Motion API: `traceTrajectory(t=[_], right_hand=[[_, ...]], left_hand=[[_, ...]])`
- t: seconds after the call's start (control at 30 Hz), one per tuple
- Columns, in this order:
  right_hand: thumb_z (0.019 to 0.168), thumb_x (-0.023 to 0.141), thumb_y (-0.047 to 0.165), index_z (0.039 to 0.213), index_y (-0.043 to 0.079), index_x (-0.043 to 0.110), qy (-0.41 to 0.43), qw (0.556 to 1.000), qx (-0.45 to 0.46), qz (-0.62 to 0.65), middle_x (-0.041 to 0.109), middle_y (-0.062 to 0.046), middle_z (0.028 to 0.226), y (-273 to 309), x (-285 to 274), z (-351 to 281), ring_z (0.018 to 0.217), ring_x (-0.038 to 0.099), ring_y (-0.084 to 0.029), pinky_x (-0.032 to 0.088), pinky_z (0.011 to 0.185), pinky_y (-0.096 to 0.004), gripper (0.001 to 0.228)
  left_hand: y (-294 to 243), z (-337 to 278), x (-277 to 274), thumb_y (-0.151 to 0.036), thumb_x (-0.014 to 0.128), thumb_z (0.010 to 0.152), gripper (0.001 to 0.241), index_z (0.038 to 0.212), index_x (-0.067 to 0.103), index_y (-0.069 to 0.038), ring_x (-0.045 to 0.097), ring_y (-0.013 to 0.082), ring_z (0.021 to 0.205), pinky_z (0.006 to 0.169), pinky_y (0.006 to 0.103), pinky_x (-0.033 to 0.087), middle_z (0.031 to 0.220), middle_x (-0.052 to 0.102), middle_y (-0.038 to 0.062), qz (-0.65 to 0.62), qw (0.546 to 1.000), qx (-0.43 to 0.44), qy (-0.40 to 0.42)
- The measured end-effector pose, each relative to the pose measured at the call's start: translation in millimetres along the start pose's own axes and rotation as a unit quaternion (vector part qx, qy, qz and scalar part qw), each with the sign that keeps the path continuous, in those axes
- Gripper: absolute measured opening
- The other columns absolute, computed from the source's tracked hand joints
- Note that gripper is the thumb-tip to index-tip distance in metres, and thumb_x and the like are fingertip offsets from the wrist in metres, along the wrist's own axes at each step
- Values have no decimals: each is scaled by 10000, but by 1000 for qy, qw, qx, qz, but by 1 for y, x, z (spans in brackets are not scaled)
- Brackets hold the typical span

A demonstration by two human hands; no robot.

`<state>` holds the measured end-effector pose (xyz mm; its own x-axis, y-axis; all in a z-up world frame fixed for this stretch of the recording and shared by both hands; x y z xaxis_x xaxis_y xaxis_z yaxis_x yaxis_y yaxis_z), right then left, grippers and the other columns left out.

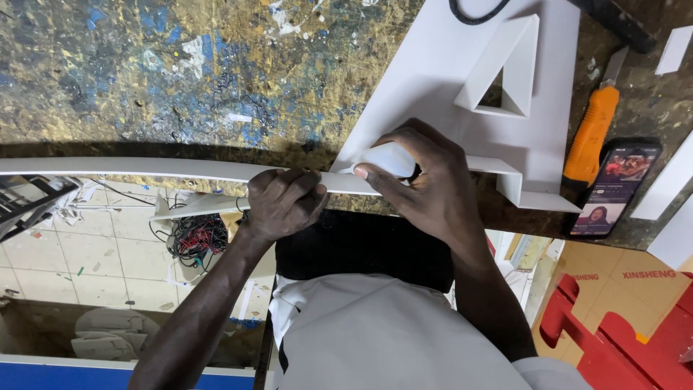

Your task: Assembling a 3D acrylic letter by heating and gluing a side strip to the base plate.

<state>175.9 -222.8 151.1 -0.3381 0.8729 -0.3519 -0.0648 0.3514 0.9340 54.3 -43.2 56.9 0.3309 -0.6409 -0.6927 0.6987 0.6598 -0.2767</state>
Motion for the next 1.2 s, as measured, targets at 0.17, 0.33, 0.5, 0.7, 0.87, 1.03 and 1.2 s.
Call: traceTrajectory(t=[0.17, 0.33, 0.5, 0.7, 0.87, 1.03, 1.2], right_hand=[[985, 891, 57, 1134, -25, 785, 8, 1000, -1, -25, 695, -268, 928, -7, -12, -7, 836, 780, -468, 578, 673, -477, 201], [956, 905, 39, 1113, -25, 784, -2, 997, 1, -76, 705, -280, 933, -14, -41, -27, 863, 771, -497, 569, 703, -505, 208], [984, 899, 241, 1220, 2, 732, -133, 979, 114, 103, 753, -164, 1036, -107, -90, -97, 945, 728, -197, 634, 767, -358, 376], [971, 861, 181, 1305, 44, 445, -178, 914, 85, 354, 739, -226, 1124, -101, -83, -142, 1000, 843, -321, 771, 857, -474, 551], [968, 866, 147, 1347, -4, 645, -218, 939, 82, 254, 810, -235, 1178, -118, -117, -182, 1050, 829, -294, 733, 844, -461, 463], [995, 918, 274, 1076, 17, 739, -366, 924, 80, -82, 718, -207, 876, -121, -215, -193, 816, 730, -316, 578, 735, -478, 324], [961, 824, 84, 1414, 101, 720, -411, 905, -49, -101, 753, -82, 1275, -154, -287, -157, 1121, 768, -240, 662, 856, -353, 465]], left_hand=[[1, 6, -2, -207, 841, 1043, 140, 1054, 703, -199, 775, 251, 978, 760, 394, 610, 1107, 841, 40, 6, 1000, -3, 5], [1, 2, 0, -205, 832, 1051, 150, 1044, 682, -206, 759, 234, 992, 791, 385, 592, 1106, 828, 21, 13, 1000, -1, 11], [16, -18, 18, -315, 835, 989, 207, 825, 836, -188, 730, 312, 953, 813, 455, 548, 1075, 800, 9, 10, 993, -25, 118], [21, -19, 6, -351, 929, 862, 143, 928, 869, -239, 671, 293, 896, 814, 436, 486, 1050, 772, 22, 100, 991, -9, 87], [28, -23, 12, -324, 989, 867, 189, 889, 838, -213, 661, 338, 876, 1066, 532, 472, 996, 759, 59, 103, 992, -28, 73], [21, -7, 5, -358, 1016, 873, 233, 821, 834, -222, 720, 299, 935, 1056, 472, 460, 1011, 801, 12, 149, 987, -23, 51], [38, -17, 17, -506, 920, 979, 293, 944, 895, -217, 663, 278, 1005, 1000, 486, 344, 1216, 772, 14, 153, 974, -123, 113]])
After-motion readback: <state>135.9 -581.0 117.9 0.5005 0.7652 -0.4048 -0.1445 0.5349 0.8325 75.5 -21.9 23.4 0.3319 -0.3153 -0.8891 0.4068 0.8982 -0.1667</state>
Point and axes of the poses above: each hand's wrist, its own z-axis towards the middle knuckle, its own x-axis out of the palm, y = z × x, the point moved 10 cm from there along z, towards the middle knuckle
